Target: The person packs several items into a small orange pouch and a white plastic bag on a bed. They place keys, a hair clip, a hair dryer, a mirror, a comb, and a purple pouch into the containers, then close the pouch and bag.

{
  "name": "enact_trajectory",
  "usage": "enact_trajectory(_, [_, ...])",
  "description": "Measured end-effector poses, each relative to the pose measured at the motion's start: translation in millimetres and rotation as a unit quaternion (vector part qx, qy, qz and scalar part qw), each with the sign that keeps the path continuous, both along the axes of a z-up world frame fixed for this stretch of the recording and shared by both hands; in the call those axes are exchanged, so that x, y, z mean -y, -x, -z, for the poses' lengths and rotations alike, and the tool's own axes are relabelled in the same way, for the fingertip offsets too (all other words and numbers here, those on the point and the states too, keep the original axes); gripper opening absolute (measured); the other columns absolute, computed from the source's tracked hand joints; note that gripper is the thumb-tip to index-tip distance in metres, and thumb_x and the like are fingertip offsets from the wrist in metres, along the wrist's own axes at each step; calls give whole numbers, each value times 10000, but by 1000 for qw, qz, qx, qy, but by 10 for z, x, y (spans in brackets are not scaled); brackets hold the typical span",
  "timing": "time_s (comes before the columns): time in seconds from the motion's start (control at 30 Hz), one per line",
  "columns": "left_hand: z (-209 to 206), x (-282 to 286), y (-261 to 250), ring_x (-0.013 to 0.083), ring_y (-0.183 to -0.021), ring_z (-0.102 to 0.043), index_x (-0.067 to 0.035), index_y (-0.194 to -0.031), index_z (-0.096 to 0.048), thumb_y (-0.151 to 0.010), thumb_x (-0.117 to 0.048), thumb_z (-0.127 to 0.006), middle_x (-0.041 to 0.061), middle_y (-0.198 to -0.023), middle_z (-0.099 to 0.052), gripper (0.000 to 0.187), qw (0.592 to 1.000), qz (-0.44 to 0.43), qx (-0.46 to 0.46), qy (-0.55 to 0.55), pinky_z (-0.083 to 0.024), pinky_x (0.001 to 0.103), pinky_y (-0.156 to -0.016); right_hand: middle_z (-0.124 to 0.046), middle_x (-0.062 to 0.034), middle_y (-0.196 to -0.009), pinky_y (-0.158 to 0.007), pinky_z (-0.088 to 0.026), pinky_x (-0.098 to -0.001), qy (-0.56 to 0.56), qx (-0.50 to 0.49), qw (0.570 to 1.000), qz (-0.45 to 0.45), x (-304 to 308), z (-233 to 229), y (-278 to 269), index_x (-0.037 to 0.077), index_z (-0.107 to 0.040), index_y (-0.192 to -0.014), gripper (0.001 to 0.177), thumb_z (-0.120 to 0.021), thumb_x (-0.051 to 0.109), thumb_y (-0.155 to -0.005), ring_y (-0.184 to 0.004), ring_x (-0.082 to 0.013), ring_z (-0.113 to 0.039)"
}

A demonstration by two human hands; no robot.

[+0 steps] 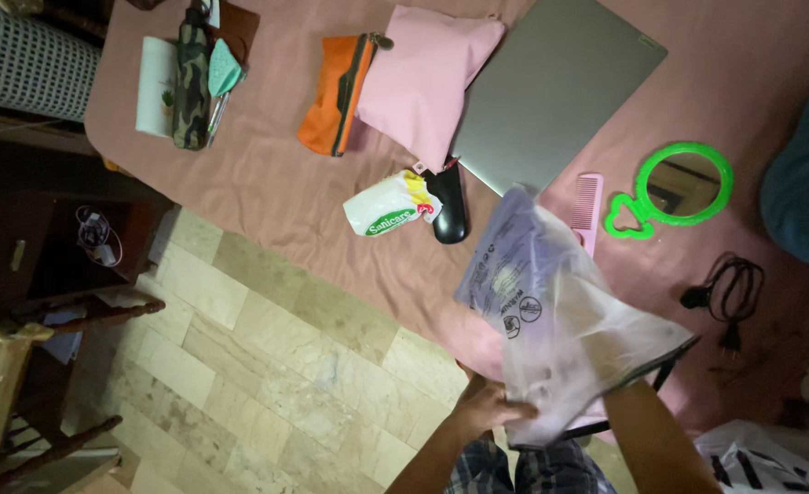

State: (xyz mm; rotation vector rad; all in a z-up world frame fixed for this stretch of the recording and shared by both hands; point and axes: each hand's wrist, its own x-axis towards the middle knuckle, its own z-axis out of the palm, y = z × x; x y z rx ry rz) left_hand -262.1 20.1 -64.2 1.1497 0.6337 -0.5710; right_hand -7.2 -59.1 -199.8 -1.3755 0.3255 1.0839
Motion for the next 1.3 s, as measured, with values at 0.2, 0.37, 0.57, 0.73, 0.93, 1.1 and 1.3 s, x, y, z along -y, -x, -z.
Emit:
enact_trajectory(0.2, [-481, -72, -251, 286, -1202, -701, -130, -1317, -632, -792, -519, -673, 130, -1337, -718, 655, 863, -303, -61, 400, -482, 477, -1093, -705, -107, -1254, -1086, -474, -391, -8, 8, 1000, -27, -240, 18, -39, 47, -629, -1316, 479, -685, 179, -859, -1183, -256, -636])
enact_trajectory(0.37, [-301, -340, -462, 241, -1253, -695, -65, -1396, -638, -952, -474, -570, 210, -1374, -734, 608, 939, 318, 34, -128, -520, 329, -1137, -705, -110, -1258, -1087, -477, -391, -17, 23, 999, -40, -403, 15, -270, 45, -627, -1318, 475, -678, 177, -864, -1187, -255, -638])
enact_trajectory(0.57, [781, -1460, -928, 327, -1220, -612, -66, -1435, -485, -927, -452, -716, 190, -1309, -639, 679, 912, -36, -58, -404, -481, 404, -1035, -705, -114, -1263, -1088, -480, -389, -14, 38, 999, -19, -217, 29, -473, 42, -625, -1320, 471, -668, 174, -870, -1191, -253, -641])
enact_trajectory(0.73, [1217, -1536, -1354, 312, -1120, -664, -31, -1396, -466, -616, -408, -906, 169, -1218, -683, 971, 901, -17, 1, -433, -524, 406, -965, -705, -117, -1267, -1089, -483, -389, 0, 29, 999, -12, 96, 168, -413, 40, -623, -1322, 467, -661, 172, -876, -1194, -252, -643])
enact_trajectory(0.93, [1045, -1658, -1325, 338, -1040, -719, -47, -1286, -632, -553, -396, -950, 177, -1131, -737, 872, 897, 5, -10, -442, -564, 433, -903, -705, -121, -1272, -1090, -486, -388, 38, 6, 998, 44, 771, 236, -35, 37, -621, -1324, 463, -652, 169, -882, -1198, -251, -645])
enact_trajectory(1.1, [1293, -1565, -1206, 339, -988, -733, -111, -1323, -665, -763, -356, -867, 187, -1110, -749, 644, 854, -37, 64, -515, -584, 412, -864, -705, -124, -1276, -1091, -489, -387, 103, -2, 992, 73, 1457, 9, 241, 35, -619, -1326, 459, -644, 166, -887, -1201, -249, -648])
enact_trajectory(1.3, [1298, -1783, -1140, 323, -899, -745, -140, -1375, -591, -803, -286, -772, 156, -1021, -750, 617, 903, 14, 103, -417, -577, 406, -789, -705, -128, -1280, -1092, -492, -386, 165, -42, 982, 80, 1913, -454, 629, 33, -617, -1329, 455, -635, 164, -893, -1205, -248, -650])
